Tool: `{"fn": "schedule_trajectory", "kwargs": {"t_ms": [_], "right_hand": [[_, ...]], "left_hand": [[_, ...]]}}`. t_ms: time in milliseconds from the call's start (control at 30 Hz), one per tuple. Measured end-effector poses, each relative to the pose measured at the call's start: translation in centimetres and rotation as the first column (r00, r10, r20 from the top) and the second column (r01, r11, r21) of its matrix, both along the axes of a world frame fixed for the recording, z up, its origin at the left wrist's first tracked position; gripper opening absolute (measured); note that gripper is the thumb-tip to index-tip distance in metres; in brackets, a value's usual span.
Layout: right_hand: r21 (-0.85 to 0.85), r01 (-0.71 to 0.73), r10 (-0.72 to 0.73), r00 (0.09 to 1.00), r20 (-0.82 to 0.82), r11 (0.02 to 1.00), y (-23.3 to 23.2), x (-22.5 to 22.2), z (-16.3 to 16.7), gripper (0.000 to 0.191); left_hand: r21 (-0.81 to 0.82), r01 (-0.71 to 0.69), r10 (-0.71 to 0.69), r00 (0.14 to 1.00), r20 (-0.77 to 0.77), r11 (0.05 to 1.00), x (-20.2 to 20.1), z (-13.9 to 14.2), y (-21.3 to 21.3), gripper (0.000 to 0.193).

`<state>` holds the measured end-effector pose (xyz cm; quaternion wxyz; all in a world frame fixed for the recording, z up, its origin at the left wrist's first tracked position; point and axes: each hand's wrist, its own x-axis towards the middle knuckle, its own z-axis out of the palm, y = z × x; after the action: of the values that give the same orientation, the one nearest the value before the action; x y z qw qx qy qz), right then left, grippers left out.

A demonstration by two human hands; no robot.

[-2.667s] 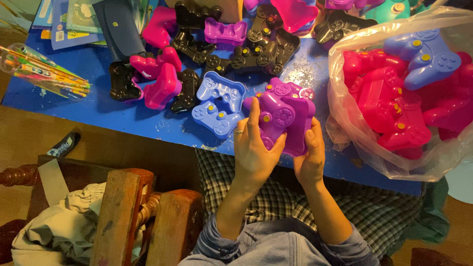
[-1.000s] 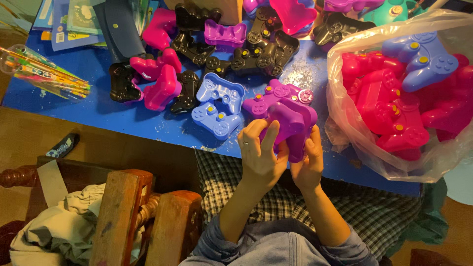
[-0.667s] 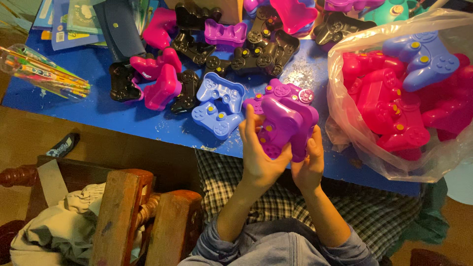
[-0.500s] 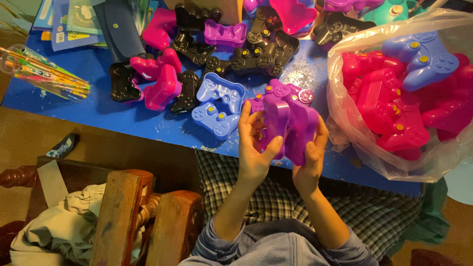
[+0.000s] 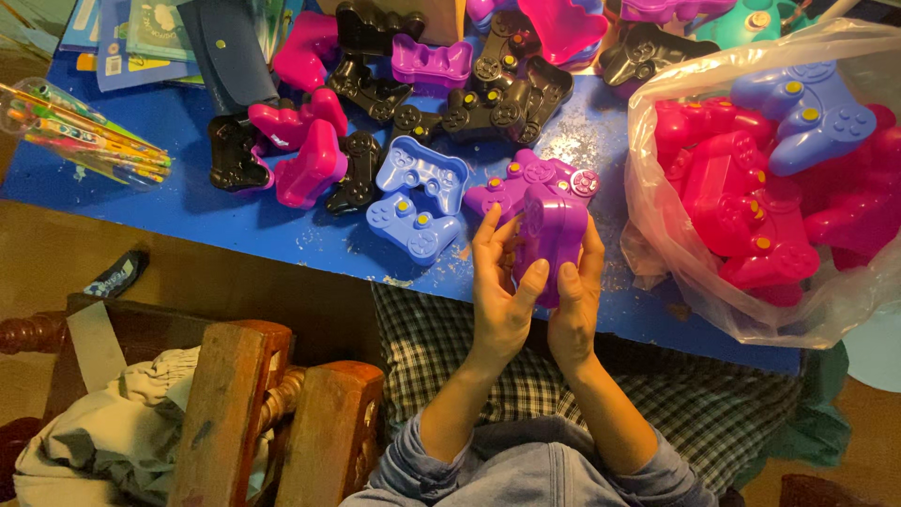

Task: The person sits at a blue table covered with colorful plastic toy game-controller shells. They pick up pairs of controller halves, press the halves together to assemble each toy, and place the assembled controllers into a plastic bag on the table.

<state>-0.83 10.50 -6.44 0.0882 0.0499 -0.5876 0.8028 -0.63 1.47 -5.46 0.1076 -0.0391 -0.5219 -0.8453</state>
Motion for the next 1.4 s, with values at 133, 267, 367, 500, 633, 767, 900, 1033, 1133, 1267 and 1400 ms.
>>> {"fn": "schedule_trajectory", "kwargs": {"t_ms": [133,267,367,500,633,767,900,1033,1133,1267,1400], "right_hand": [[-0.048,-0.01,0.01,1.0,0.009,0.999,-0.2,0.2,0.1,0.076],[-0.039,-0.016,0.016,1.0,-0.004,0.999,0.0,0.2,0.0,0.074],[-0.076,-0.038,0.041,0.999,0.032,0.996,0.5,0.1,0.0,0.074],[-0.054,-0.011,0.011,1.0,-0.001,0.998,0.4,0.3,-0.1,0.072],[-0.095,-0.019,0.019,1.0,0.002,0.995,0.1,0.5,-0.3,0.07],[-0.134,-0.041,0.041,0.999,-0.002,0.99,-0.1,0.6,-0.3,0.068],[0.038,0.041,-0.037,0.996,-0.081,0.998,-0.5,0.9,-0.3,0.067],[-0.085,-0.014,0.011,0.999,-0.04,0.996,-0.6,0.5,-0.4,0.067],[-0.117,-0.071,0.071,0.997,-0.002,0.991,-0.1,-0.1,-0.2,0.07],[-0.195,-0.192,0.197,0.98,0.006,0.962,0.4,-0.3,0.8,0.084],[-0.081,-0.279,0.282,0.959,0.036,0.957,0.5,-0.1,1.6,0.1]], "left_hand": [[0.036,0.007,-0.007,1.0,-0.006,0.999,0.1,0.0,0.3,0.081],[-0.038,0.013,-0.012,1.0,0.02,0.999,0.3,0.0,0.1,0.074],[-0.066,0.031,-0.029,0.999,0.033,0.997,0.4,0.1,-0.2,0.069],[-0.093,0.041,-0.04,0.999,0.011,0.995,0.4,0.1,-0.4,0.068],[-0.071,0.06,-0.056,0.997,0.049,0.996,0.5,0.2,-0.1,0.066],[-0.12,0.023,-0.017,0.999,0.048,0.992,0.7,0.5,0.2,0.064],[-0.275,-0.037,0.04,0.999,0.005,0.961,1.1,1.0,0.7,0.063],[-0.45,-0.018,-0.012,0.998,-0.062,0.893,1.5,1.1,0.7,0.079],[-0.373,0.055,-0.079,0.996,-0.05,0.926,1.5,0.7,0.6,0.092],[-0.254,0.075,-0.091,0.994,-0.053,0.964,1.3,0.2,0.5,0.089],[-0.035,0.104,-0.102,0.992,0.068,0.994,0.2,-0.2,-0.1,0.082]]}}
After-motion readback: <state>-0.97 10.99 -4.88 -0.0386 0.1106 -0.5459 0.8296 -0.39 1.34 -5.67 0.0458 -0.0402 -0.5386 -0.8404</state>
